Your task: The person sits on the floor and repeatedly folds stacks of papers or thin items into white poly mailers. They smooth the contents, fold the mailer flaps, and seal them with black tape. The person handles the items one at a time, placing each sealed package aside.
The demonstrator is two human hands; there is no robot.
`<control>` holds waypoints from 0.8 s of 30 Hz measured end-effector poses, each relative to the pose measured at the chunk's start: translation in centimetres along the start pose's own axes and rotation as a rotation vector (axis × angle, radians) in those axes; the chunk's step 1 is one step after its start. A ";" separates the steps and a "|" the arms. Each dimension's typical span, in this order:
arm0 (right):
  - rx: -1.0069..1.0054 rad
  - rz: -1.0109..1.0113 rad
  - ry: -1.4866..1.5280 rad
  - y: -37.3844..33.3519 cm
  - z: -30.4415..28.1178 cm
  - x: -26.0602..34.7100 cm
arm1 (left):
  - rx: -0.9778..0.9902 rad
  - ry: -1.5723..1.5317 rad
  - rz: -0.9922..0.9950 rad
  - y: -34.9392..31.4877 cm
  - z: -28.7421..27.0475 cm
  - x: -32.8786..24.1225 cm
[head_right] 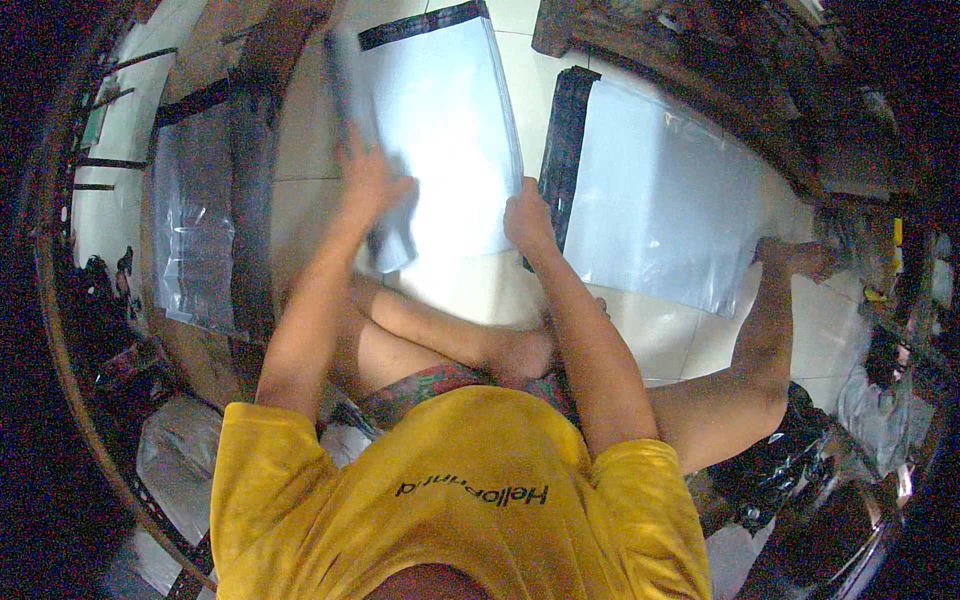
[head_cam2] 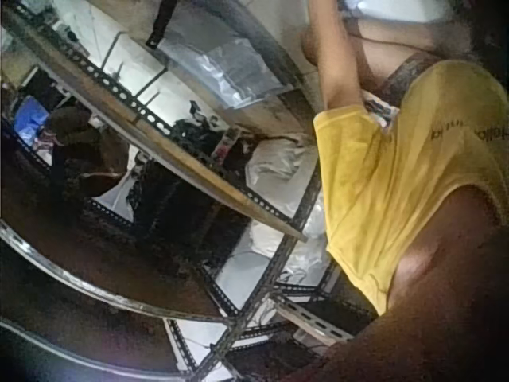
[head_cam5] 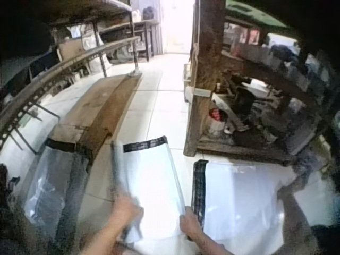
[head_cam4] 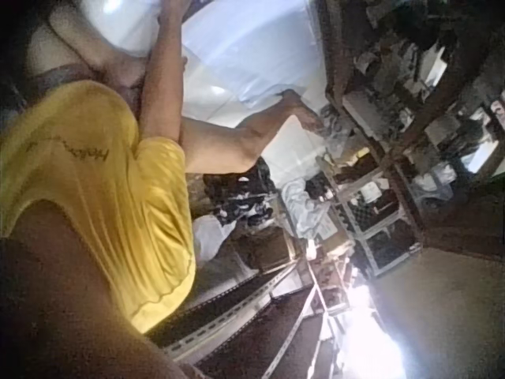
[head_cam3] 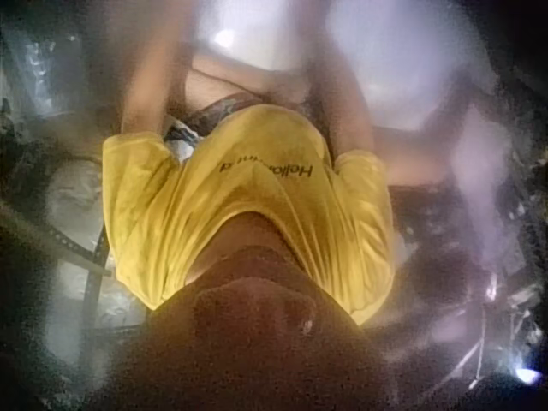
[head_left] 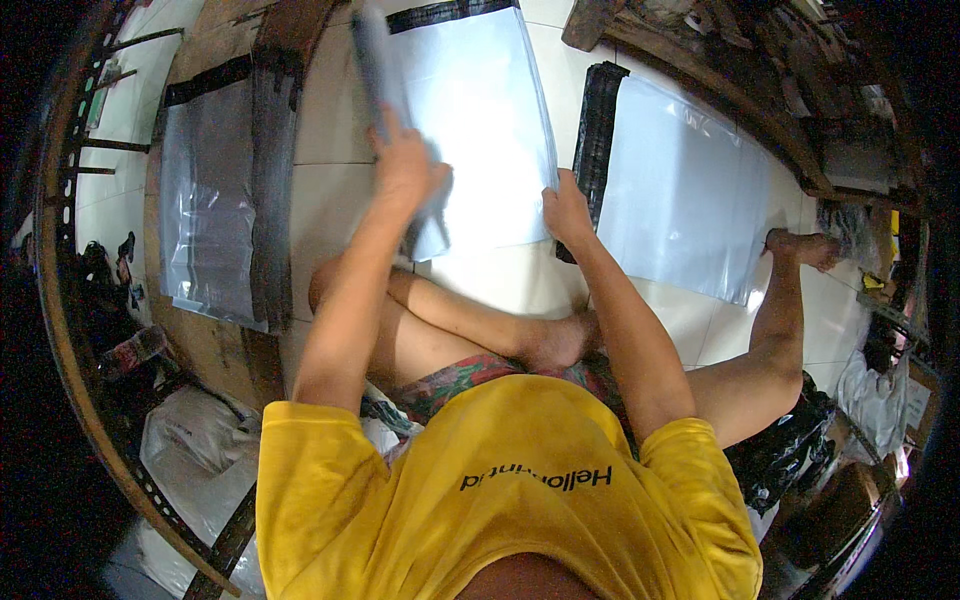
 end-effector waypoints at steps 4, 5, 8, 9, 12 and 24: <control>0.016 -0.012 0.005 0.3 -0.1 -0.7 | -0.105 -0.414 -0.291 1.7 2.9 8.2; 0.021 -0.027 0.006 0.6 -0.1 -0.7 | -0.161 -0.465 -0.299 2.5 3.9 9.7; -0.016 -0.029 0.069 -0.3 -0.1 0.6 | -0.266 -0.551 -0.372 4.8 7.8 14.5; -0.070 -0.021 0.051 -0.2 0.3 0.4 | -0.252 -0.537 -0.416 5.6 9.0 15.8; -0.109 -0.136 0.002 -0.1 0.3 -0.6 | -0.129 -0.728 -0.462 6.6 8.7 15.0; -0.087 -0.063 -0.098 -0.1 1.3 -0.5 | -0.247 -0.542 -0.179 7.0 10.2 14.1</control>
Point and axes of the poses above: each hand's wrist, its own y-axis towards the middle knuckle, its own z-axis out of the palm, x = y × z, the point moved 3 cm from there along y, towards the middle knuckle, and after that the axes turned 3 degrees about -z, right-handed, at the moved point
